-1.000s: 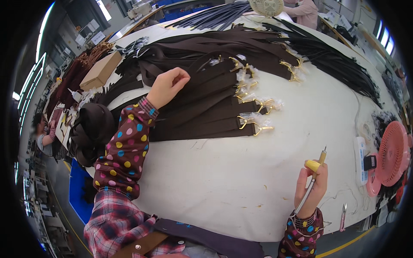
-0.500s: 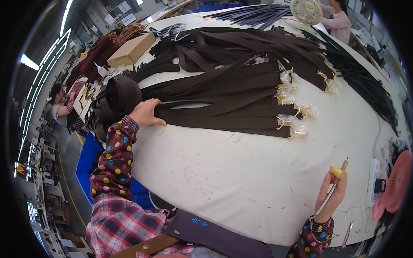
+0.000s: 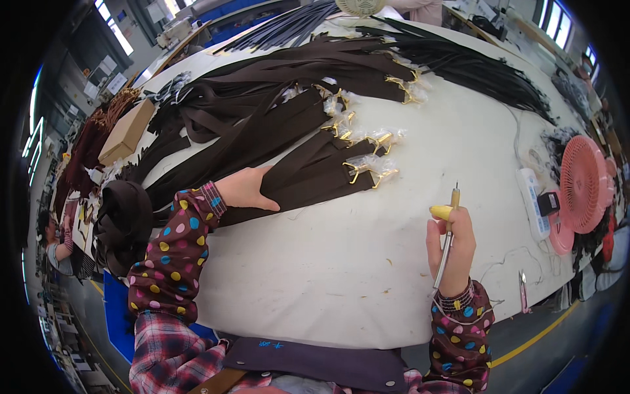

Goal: The person uses a yellow-handled tool to stitch or secure gold metal clasps onto brown fabric straps. They handle several straps one at a time, aligning the clasp and applying the tool to the attachment point, then placing the finished strap aside.

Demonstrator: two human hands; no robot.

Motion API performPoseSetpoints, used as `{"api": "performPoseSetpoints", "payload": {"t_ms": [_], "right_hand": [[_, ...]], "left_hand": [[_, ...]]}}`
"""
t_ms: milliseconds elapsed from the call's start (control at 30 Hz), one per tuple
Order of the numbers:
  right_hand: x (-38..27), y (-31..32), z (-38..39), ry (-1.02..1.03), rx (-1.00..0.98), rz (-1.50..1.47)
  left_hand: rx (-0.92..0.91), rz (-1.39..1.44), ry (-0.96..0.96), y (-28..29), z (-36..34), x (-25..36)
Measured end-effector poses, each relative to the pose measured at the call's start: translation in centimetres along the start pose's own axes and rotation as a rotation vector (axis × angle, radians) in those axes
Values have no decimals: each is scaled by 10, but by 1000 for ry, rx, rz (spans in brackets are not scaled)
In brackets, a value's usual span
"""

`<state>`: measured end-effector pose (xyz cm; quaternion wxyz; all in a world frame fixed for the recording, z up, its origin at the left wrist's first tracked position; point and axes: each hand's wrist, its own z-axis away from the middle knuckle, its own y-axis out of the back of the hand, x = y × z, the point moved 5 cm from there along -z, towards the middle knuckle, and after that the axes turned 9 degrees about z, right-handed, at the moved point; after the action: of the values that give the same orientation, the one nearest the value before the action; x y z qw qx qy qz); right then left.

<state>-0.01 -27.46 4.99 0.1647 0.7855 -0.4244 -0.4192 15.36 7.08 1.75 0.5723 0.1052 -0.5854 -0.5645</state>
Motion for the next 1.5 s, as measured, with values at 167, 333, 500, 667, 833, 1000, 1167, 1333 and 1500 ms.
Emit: {"api": "performPoseSetpoints", "payload": {"t_ms": [167,333,500,667,833,1000,1167,1333,1500], "right_hand": [[2,6,2,4,15,-20],[0,5,0,17,46,-34],[14,2,-1,1,51,-2],[19,-7,-3,-36,25,-28],[5,-16,-5,62,-20,-22],[-4,-24,1,116,-60,-50],[-2,-23,0,110,-86,-35],[5,-20,-5,95,-63,-43],[6,-13,-8,71,-38,-53]], "left_hand": [[65,-158,-104,-5,-19,40],[136,-350,-377,-28,32,47],[79,-344,-219,-4,62,10],[76,-166,85,29,87,-46],[258,-310,-181,12,70,10],[366,-278,-120,-30,25,51],[431,-23,-195,-31,-10,56],[418,122,-294,-14,-25,53],[524,579,-322,25,-28,56]]}}
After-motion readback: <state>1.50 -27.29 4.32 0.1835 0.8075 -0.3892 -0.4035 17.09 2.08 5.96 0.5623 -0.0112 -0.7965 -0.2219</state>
